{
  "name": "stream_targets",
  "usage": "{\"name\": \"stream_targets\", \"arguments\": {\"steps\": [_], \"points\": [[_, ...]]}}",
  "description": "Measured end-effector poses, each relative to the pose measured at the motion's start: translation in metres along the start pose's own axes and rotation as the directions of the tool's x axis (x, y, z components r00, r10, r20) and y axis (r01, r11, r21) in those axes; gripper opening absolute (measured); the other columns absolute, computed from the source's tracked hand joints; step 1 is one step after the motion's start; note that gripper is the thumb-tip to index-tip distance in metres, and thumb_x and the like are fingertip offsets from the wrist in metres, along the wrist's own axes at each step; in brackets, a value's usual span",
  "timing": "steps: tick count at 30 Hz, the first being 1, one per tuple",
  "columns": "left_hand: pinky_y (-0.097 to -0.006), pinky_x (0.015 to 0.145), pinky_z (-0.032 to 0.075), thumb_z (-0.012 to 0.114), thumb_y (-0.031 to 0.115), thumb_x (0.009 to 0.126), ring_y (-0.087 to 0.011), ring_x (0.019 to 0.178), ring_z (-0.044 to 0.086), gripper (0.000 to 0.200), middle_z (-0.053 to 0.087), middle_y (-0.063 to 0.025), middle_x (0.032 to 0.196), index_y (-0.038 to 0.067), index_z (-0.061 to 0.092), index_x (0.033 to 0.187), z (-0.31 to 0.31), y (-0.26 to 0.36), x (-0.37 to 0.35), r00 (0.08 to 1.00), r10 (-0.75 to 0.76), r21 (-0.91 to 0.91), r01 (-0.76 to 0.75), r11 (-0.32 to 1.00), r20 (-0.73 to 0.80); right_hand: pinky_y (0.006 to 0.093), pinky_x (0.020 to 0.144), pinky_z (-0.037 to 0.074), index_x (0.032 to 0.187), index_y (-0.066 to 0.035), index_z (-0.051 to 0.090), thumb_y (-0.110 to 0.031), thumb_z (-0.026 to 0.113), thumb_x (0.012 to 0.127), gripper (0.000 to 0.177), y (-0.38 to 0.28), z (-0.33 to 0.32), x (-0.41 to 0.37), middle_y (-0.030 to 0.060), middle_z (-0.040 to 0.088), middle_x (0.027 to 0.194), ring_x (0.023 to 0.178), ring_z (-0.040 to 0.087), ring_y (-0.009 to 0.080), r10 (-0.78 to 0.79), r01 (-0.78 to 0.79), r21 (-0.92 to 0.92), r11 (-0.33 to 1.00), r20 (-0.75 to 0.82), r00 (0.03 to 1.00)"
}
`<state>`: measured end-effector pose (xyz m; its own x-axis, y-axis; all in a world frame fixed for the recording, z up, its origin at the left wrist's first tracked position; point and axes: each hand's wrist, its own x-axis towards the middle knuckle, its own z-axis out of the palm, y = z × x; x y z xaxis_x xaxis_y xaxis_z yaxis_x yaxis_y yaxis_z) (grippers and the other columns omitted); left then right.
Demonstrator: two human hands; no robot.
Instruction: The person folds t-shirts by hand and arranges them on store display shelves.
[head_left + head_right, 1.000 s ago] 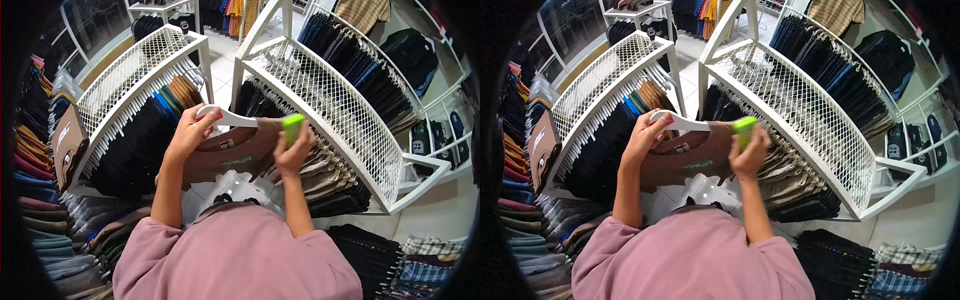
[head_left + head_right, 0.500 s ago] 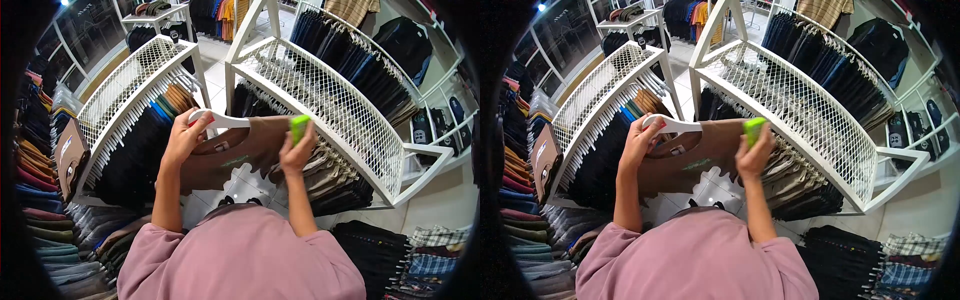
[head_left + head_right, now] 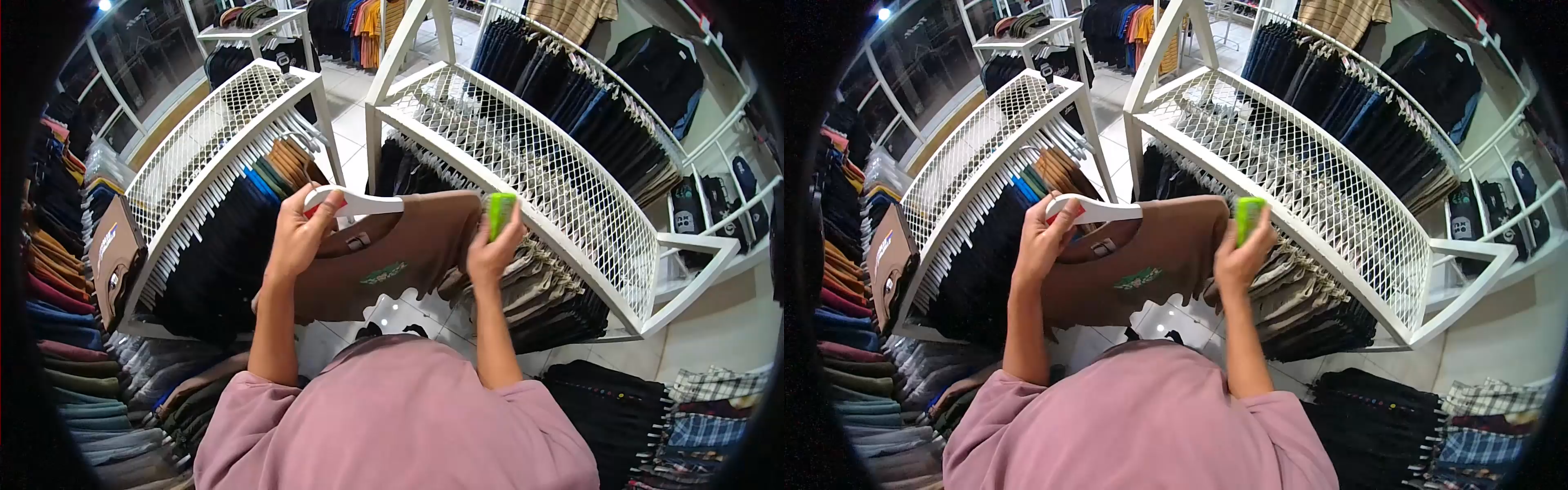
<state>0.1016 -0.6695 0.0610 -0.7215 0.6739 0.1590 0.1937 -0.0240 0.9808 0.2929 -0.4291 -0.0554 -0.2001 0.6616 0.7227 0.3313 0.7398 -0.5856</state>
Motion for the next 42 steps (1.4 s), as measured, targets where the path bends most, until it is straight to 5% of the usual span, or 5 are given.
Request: {"name": "stream_targets", "arguments": {"steps": [17,27,33,38,42], "points": [[-0.0196,0.046,0.03,0.064,0.034,0.102,-0.0008,0.051,0.042,0.031,0.05,0.0056,0.061,0.004,0.064,0.095,-0.009,-0.003,-0.005,0.996,-0.042,-0.097,0.033,0.995,-0.084,0.0497,0.103,0.04,0.145,0.005,0.04,-0.02,0.07,0.094,0.065,-0.018,-0.003,0.008,0.0246,0.052,0.129,0.119,0.051,0.0407,-0.165,0.171,0.029,0.985,-0.144,0.976],[-0.0186,0.042,0.028,0.067,0.033,0.1,-0.0004,0.048,0.04,0.029,0.05,0.0051,0.062,0.006,0.063,0.093,-0.012,0.005,0.01,0.997,-0.023,-0.127,0.013,0.992,-0.071,0.0503,0.101,0.044,0.142,-0.005,0.053,-0.023,0.077,0.079,0.07,-0.054,0.052,-0.09,0.0214,0.056,0.125,0.116,0.054,0.0399,-0.574,0.351,0.454,0.819,0.641,0.509],[-0.0254,0.068,0.052,0.08,0.006,0.085,-0.0073,0.073,0.064,0.019,0.073,-0.0031,0.083,-0.001,0.073,0.1,-0.014,0.008,-0.01,0.996,0.091,0.186,-0.091,0.978,0.006,0.0471,0.099,0.046,0.147,0.005,0.041,-0.031,0.07,0.094,0.071,-0.079,0.018,-0.005,0.0262,0.054,0.127,0.114,0.054,0.0408,-0.375,0.343,0.34,0.876,0.031,0.926],[-0.0273,0.065,0.053,0.079,0.001,0.08,-0.0134,0.069,0.067,0.026,0.074,-0.0072,0.084,0.002,0.076,0.105,-0.024,-0.004,-0.023,0.918,0.393,0.388,-0.38,0.839,0.049,0.0498,0.097,0.047,0.148,0.004,0.041,-0.034,0.06,0.102,0.062,-0.006,0.039,0.021,0.0265,0.054,0.126,0.118,0.054,0.0427,0.172,-0.174,-0.016,0.985,0.254,0.952],[-0.0341,0.061,0.052,0.078,0.001,0.071,-0.0218,0.064,0.064,0.048,0.065,-0.0075,0.075,0.01,0.075,0.118,-0.031,-0.001,-0.038,0.867,0.441,0.654,-0.474,0.589,0.232,0.0455,0.099,0.045,0.144,0.003,0.047,-0.033,0.063,0.1,0.059,-0.032,0.015,0.029,0.0229,0.055,0.125,0.112,0.058,0.0388,0.008,-0.035,0.203,0.978,0.133,0.991]]}}
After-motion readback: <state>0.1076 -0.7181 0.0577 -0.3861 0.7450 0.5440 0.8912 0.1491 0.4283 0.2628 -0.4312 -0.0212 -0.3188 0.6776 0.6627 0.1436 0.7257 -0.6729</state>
